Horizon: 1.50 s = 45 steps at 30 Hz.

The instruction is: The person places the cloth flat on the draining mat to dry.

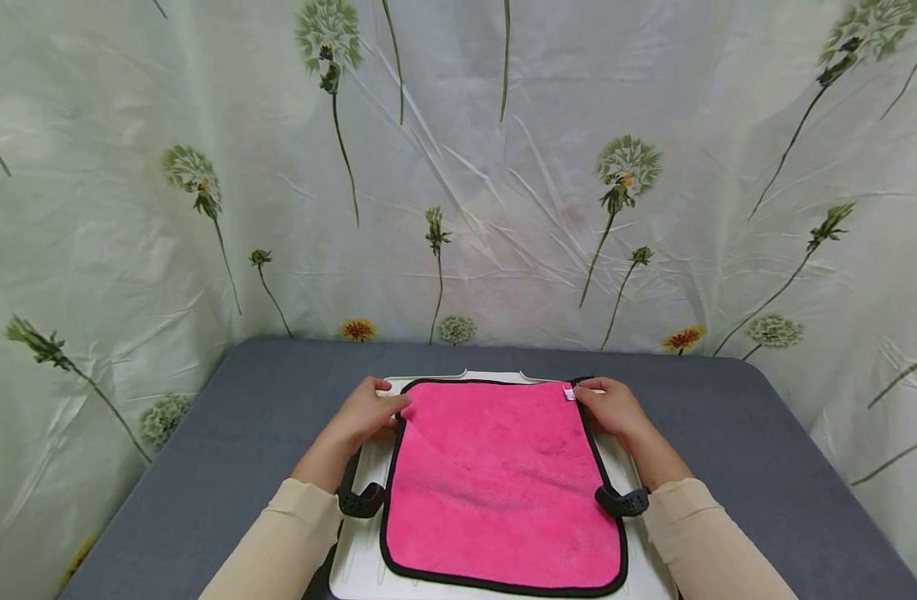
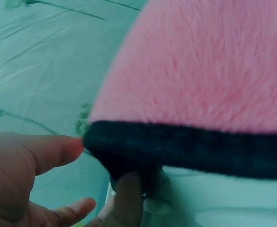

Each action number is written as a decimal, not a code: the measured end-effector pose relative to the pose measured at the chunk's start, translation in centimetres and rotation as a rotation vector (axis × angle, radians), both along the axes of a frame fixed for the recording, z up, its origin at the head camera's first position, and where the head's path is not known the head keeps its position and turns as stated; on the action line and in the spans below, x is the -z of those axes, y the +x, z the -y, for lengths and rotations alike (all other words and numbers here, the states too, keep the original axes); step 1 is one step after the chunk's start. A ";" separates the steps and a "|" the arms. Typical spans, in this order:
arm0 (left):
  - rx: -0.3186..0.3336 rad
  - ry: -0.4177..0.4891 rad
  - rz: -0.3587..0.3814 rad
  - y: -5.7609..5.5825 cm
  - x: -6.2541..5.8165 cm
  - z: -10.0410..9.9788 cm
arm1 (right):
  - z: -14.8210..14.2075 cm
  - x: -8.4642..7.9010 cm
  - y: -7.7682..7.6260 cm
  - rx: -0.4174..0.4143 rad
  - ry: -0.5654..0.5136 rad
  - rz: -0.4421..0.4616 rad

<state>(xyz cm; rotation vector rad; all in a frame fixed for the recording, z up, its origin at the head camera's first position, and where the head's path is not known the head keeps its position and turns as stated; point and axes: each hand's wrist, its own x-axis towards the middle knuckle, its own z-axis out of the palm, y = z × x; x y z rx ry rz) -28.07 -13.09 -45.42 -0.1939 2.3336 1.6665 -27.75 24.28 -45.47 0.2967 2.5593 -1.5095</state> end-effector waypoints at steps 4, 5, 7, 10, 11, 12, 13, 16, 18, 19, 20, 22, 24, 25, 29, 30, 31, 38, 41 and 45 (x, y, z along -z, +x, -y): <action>0.054 -0.332 -0.062 -1.0 -0.3 -0.6 | 0.1 0.0 -0.8 0.008 0.047 0.007; 0.072 -0.410 -0.080 -1.2 -0.4 -0.7 | 0.2 0.0 -0.9 0.007 0.063 0.002; 0.097 -0.542 -0.109 -1.4 -0.6 -0.9 | 0.3 0.0 -1.0 0.006 0.079 0.002; 0.119 -0.634 -0.133 -1.7 -0.8 -1.1 | 0.5 0.0 -1.0 0.012 0.099 -0.009; 0.122 -0.642 -0.135 -1.7 -0.8 -1.1 | 0.6 0.0 -1.0 0.013 0.106 -0.018; 0.123 -0.647 -0.138 -1.7 -0.7 -1.2 | 0.7 0.0 -1.0 0.018 0.102 -0.021; 0.125 -0.647 -0.139 -1.8 -0.7 -1.2 | 0.8 0.0 -1.1 0.022 0.101 -0.032; 0.118 -0.628 -0.142 -2.0 -0.5 -1.2 | 1.0 0.2 -1.1 0.041 0.088 -0.046; 0.104 -0.607 -0.138 -2.1 -0.5 -1.3 | 1.1 0.3 -1.2 0.048 0.086 -0.063; 0.096 -0.595 -0.136 -2.2 -0.6 -1.3 | 1.1 0.4 -1.3 0.052 0.081 -0.069; 0.088 -0.581 -0.133 -2.3 -0.6 -1.3 | 1.1 0.4 -1.4 0.057 0.079 -0.073; 0.078 -0.568 -0.131 -2.4 -0.7 -1.3 | 1.0 0.5 -1.6 0.060 0.085 -0.087; 0.074 -0.557 -0.118 -2.5 -0.8 -1.3 | 0.9 0.5 -1.7 0.069 0.086 -0.096; 0.072 -0.551 -0.110 -2.6 -0.8 -1.3 | 0.9 0.4 -1.8 0.073 0.086 -0.096; 0.060 -0.535 -0.088 -2.7 -0.8 -1.2 | 0.8 0.4 -1.9 0.086 0.098 -0.086; 0.057 -0.536 -0.087 -2.7 -0.8 -1.2 | 0.8 0.4 -1.9 0.089 0.102 -0.080; 0.057 -0.537 -0.089 -2.7 -0.7 -1.2 | 0.8 0.5 -1.9 0.088 0.108 -0.073; 0.063 -0.535 -0.093 -2.0 -0.2 -0.8 | 0.8 0.3 -0.5 0.022 0.171 -0.036; 0.081 -0.498 -0.094 -1.2 0.3 -0.5 | 0.7 0.2 0.9 -0.023 0.196 -0.044; 0.111 -0.381 -0.089 0.5 0.5 -0.1 | 0.5 0.2 3.0 -0.069 0.222 -0.070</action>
